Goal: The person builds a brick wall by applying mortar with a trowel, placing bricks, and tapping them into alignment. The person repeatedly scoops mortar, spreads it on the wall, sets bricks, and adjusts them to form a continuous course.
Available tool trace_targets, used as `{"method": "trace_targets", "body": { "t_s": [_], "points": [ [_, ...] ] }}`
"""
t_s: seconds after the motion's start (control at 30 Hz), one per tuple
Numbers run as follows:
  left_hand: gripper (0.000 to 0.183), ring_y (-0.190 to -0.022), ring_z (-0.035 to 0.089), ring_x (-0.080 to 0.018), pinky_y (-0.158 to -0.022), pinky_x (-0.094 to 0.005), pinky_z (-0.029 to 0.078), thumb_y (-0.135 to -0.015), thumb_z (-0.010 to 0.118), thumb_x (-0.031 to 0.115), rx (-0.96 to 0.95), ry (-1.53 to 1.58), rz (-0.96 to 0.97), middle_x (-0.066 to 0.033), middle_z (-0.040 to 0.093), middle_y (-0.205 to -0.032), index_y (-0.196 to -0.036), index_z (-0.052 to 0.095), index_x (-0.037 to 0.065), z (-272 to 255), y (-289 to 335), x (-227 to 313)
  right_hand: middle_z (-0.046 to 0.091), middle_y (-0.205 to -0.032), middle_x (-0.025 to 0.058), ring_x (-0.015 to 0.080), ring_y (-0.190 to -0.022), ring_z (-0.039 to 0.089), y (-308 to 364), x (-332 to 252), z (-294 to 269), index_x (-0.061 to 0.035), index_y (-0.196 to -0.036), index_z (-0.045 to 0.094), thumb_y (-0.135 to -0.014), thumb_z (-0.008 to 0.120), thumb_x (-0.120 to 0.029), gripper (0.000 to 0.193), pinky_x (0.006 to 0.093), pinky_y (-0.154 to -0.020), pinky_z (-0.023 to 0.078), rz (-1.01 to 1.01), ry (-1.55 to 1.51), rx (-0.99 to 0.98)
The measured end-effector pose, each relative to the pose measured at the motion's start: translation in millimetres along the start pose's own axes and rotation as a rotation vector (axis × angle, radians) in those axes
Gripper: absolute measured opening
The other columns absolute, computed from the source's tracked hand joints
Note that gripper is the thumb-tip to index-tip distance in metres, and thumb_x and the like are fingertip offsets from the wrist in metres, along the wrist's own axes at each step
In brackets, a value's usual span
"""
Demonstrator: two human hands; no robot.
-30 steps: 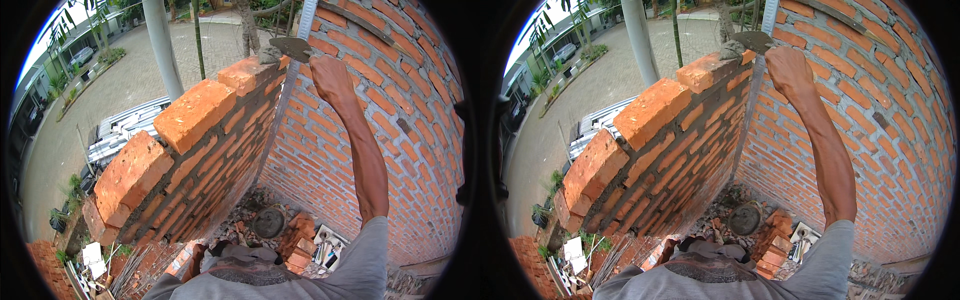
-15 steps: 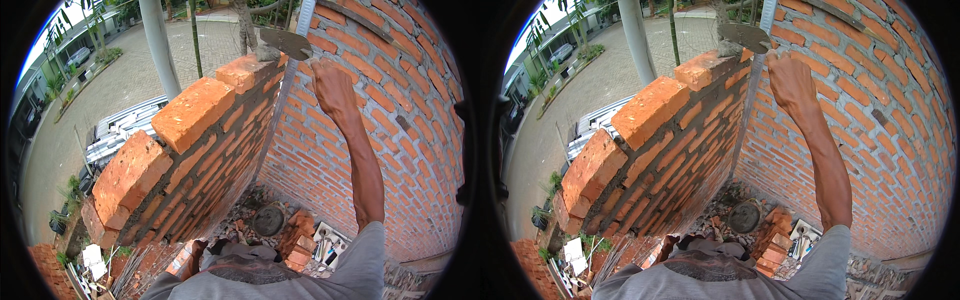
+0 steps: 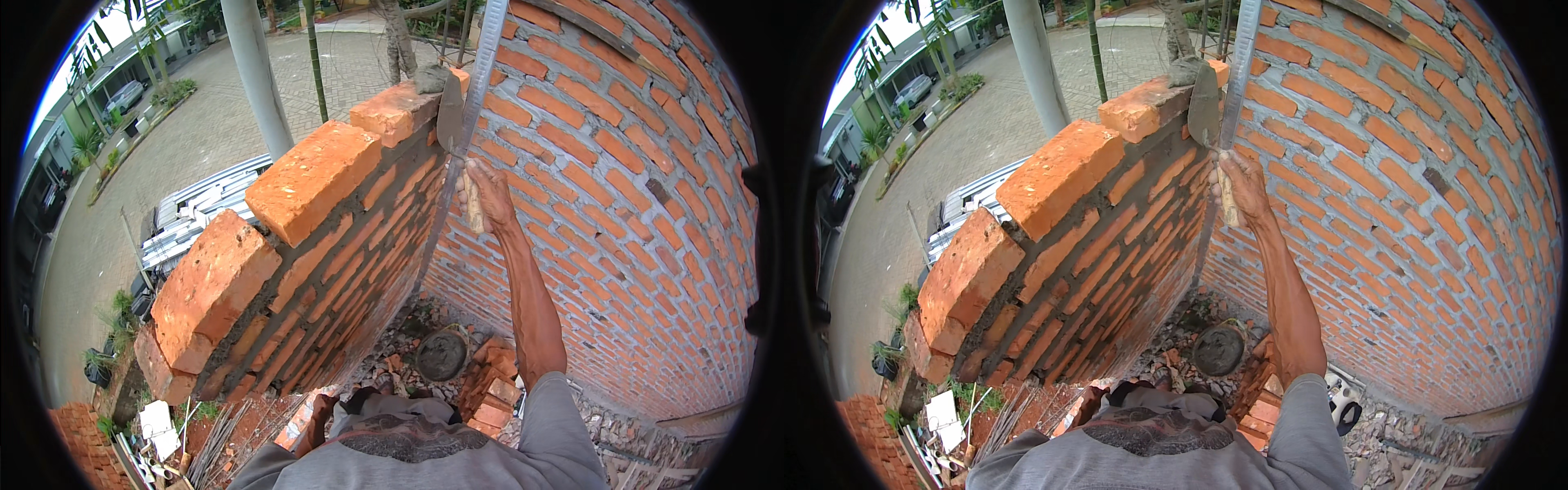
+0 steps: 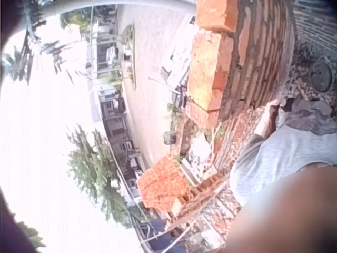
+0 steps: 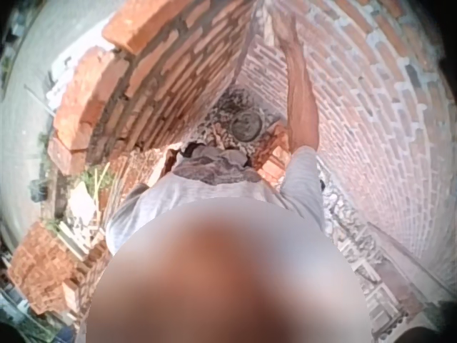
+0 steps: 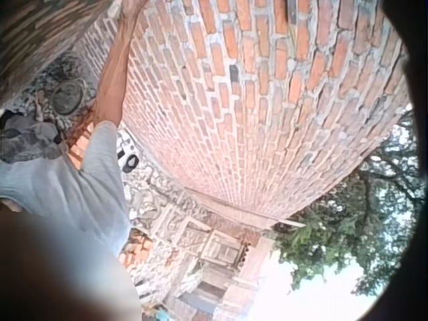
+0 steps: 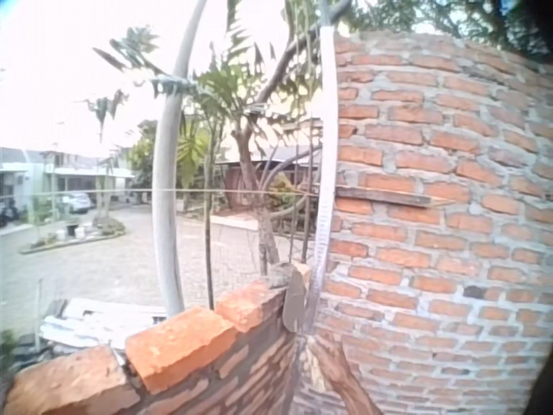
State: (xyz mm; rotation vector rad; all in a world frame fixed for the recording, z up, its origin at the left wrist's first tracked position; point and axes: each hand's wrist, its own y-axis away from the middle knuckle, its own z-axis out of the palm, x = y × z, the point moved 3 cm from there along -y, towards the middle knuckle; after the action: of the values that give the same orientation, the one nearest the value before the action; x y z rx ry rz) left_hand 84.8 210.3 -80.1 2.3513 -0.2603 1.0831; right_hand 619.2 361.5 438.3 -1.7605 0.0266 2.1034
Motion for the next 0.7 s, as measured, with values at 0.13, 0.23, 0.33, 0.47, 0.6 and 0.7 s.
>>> {"method": "trace_targets", "body": {
  "t_s": [0.13,0.23,0.33,0.47,0.6,0.7],
  "points": [
    [0.047,-0.048,0.057,-0.0235,-0.054,-0.0408,0.044,-0.086,0.069,0.038,0.001,0.037,0.008,-0.0125,0.056,-0.049,-0.056,0.061,0.003,-1.4,-4.6,5.5,0.063,-0.072,0.004,0.0094,-0.055,0.058,31.9,73.1,16.2,-0.0013,-0.112,0.063,-0.102,0.053,-0.022,0.024,0.0278,-0.045,0.05,0.047,-0.149,0.035],
    [0.046,-0.046,0.055,-0.0254,-0.052,-0.0402,0.044,-0.089,0.065,0.036,0.049,-0.114,0.116,-0.0126,0.054,-0.049,-0.056,0.059,0.004,-4.6,-5.7,16.4,0.063,-0.073,0.0038,0.0101,-0.056,0.058,51.8,81.2,9.0,-0.0015,-0.11,0.063,-0.102,0.054,-0.022,0.024,0.0287,-0.046,0.049,0.069,-0.033,0.158],
    [0.042,-0.047,0.055,-0.0284,-0.052,-0.041,0.044,-0.09,0.063,0.036,0.036,-0.217,0.149,-0.0138,0.052,-0.05,-0.062,0.061,0.005,-4.7,-2.5,18.7,0.062,-0.072,0.0053,0.013,-0.059,0.059,46.9,30.8,-12.8,-0.0014,-0.109,0.064,-0.102,0.055,-0.025,0.026,0.0332,-0.05,0.048,-0.044,0.337,0.339],
    [0.018,-0.049,0.057,-0.0301,-0.049,-0.0431,0.044,-0.089,0.067,0.025,-0.008,-0.098,0.12,-0.0126,0.055,-0.053,-0.076,0.072,0.013,2.9,6.0,5.0,0.063,-0.078,0.0189,0.0332,-0.065,0.063,5.7,-92.1,-18.2,0.0001,-0.107,0.063,-0.099,0.056,-0.029,0.031,0.0439,-0.058,0.049,-0.457,1.407,0.357],
    [0.011,-0.05,0.058,-0.0297,-0.048,-0.0415,0.045,-0.086,0.07,0.022,0.209,-0.258,0.584,-0.0115,0.057,-0.055,-0.079,0.074,0.013,9.0,8.4,6.4,0.065,-0.083,0.0215,0.0393,-0.072,0.065,-53.4,-160.6,12.6,0.0009,-0.097,0.061,-0.092,0.057,-0.017,0.018,0.0471,-0.063,0.053,-0.67,1.947,0.312],
    [0.011,-0.05,0.059,-0.0296,-0.049,-0.0412,0.045,-0.084,0.071,0.023,0.204,-0.153,0.529,-0.0114,0.057,-0.056,-0.079,0.073,0.013,13.2,2.9,5.6,0.064,-0.078,0.0212,0.038,-0.072,0.066,-94.6,-173.9,30.6,0.0002,-0.095,0.06,-0.088,0.058,-0.011,0.013,0.0468,-0.063,0.054,-0.674,2.22,0.186]
  ]
}}
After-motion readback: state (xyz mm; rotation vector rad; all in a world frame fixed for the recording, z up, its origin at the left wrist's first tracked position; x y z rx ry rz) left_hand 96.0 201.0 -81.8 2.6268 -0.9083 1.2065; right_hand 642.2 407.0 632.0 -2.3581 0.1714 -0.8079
